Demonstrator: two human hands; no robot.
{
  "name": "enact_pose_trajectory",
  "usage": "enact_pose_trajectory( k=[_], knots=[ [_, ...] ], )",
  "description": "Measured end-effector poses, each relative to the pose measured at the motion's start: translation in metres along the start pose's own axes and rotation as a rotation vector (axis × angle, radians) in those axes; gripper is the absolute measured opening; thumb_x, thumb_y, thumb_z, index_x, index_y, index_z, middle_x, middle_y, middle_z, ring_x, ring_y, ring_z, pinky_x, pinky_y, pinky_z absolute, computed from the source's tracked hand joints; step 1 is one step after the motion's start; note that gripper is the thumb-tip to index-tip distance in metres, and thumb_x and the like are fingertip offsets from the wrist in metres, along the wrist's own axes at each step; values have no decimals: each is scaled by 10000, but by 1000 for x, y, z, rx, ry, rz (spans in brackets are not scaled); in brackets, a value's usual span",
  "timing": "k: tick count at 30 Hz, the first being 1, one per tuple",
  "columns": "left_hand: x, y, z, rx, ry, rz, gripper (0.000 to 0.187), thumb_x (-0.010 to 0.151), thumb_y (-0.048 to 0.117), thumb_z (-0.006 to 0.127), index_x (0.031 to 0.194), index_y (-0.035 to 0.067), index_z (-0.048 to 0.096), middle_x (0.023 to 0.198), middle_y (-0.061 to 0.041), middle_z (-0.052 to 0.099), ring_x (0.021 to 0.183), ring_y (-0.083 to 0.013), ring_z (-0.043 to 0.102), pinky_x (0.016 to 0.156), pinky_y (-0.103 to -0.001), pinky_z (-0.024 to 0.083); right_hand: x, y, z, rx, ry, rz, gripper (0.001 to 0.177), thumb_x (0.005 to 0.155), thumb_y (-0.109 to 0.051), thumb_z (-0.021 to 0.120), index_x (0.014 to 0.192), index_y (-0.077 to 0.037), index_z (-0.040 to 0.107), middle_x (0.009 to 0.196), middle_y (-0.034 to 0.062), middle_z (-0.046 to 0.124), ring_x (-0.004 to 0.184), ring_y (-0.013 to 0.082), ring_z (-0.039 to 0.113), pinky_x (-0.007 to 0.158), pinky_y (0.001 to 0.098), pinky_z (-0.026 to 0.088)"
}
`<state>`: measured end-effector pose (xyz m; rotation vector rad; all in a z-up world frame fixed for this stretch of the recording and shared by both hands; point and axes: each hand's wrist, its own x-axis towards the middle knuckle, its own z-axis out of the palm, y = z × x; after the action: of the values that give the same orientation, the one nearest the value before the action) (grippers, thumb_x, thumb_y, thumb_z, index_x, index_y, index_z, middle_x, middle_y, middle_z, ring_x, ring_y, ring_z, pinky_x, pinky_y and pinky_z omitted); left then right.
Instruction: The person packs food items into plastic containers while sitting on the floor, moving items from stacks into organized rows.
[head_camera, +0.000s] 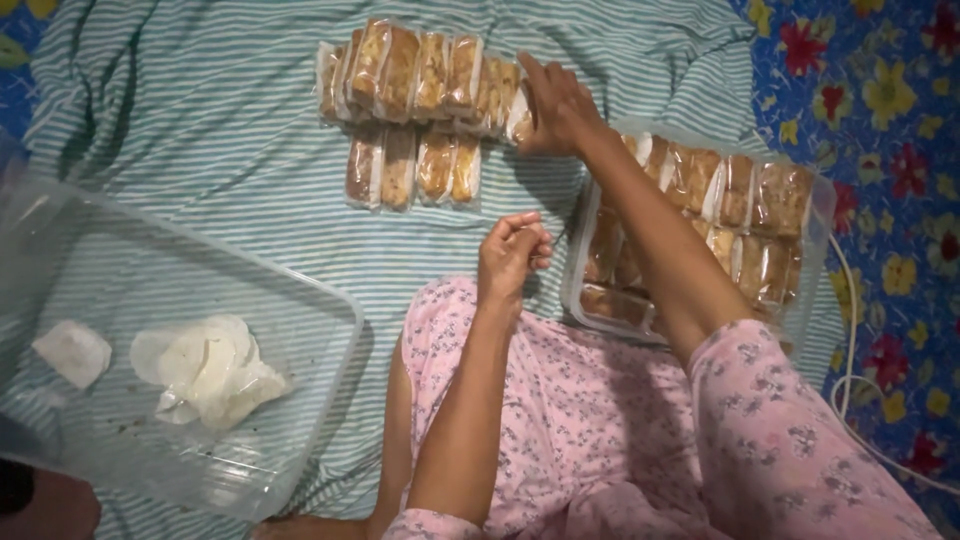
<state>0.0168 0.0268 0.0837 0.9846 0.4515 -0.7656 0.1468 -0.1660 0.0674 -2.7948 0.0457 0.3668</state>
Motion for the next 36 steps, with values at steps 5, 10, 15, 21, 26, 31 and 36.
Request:
enact_pose_trajectory(
  k=[5, 10, 15, 21, 26, 31, 36],
  knots=[
    [23, -25, -8, -70, 14, 82, 238, 927, 50, 667, 1160, 8, 642, 835, -117, 689, 634, -150, 637, 525, -229, 524, -47, -9, -2, 246, 90, -40, 1295, 665, -253, 978, 1604, -169, 90, 1434, 270, 399, 1276, 448, 449, 964, 542, 498],
    [29, -25, -11, -59, 84, 58, 213, 931, 51, 675, 1143, 43, 647, 883, -91, 692, 647, -142, 640, 547, -223, 541, -119, -25, 0, 450, 162, 40, 1345, 660, -250, 968, 1608, -221, 13, 1605, 306, 247, 1385, 498, 419, 966, 632, 525],
    [61, -57, -24, -62, 54, 117, 290, 905, 196, 697, 1171, 85, 662, 853, -76, 723, 649, -132, 703, 540, -222, 619, -216, -42, 19, 505, 360, 10, 1318, 569, -166, 964, 1626, -37, 186, 1523, 351, 342, 1416, 530, 351, 1187, 584, 310],
    [38, -53, -14, 199, -134, 210, 256, 869, 236, 809, 1087, 127, 730, 808, -85, 739, 649, -170, 732, 541, -251, 619, -293, -48, 36, 545, 422, 272, 1392, 518, -198, 994, 1644, -150, 176, 1409, 234, 425, 1354, 442, 467, 1139, 489, 399],
    [42, -58, -19, 379, -139, 267, 231, 866, 222, 814, 1061, 122, 739, 810, -97, 742, 643, -167, 724, 535, -255, 598, -333, -35, 20, 479, 569, 447, 1350, 554, -242, 1000, 1624, -91, 192, 1463, 298, 370, 1384, 501, 418, 1138, 554, 385],
    [54, -62, -24, 378, -89, 281, 221, 860, 217, 796, 1041, 107, 734, 784, -79, 725, 621, -129, 696, 540, -234, 590, -374, -5, 11, 441, 794, 556, 1191, 621, -204, 958, 1576, -29, 268, 1336, 323, 482, 1224, 512, 568, 1005, 479, 537],
    [31, -50, -16, 306, -48, 251, 242, 856, 202, 789, 1057, 87, 720, 782, -118, 727, 612, -168, 718, 526, -277, 622, -419, 65, 25, 292, 845, 696, 1210, 607, -274, 1008, 1532, 60, 303, 1285, 395, 513, 1208, 582, 546, 1023, 618, 457]
  ],
)
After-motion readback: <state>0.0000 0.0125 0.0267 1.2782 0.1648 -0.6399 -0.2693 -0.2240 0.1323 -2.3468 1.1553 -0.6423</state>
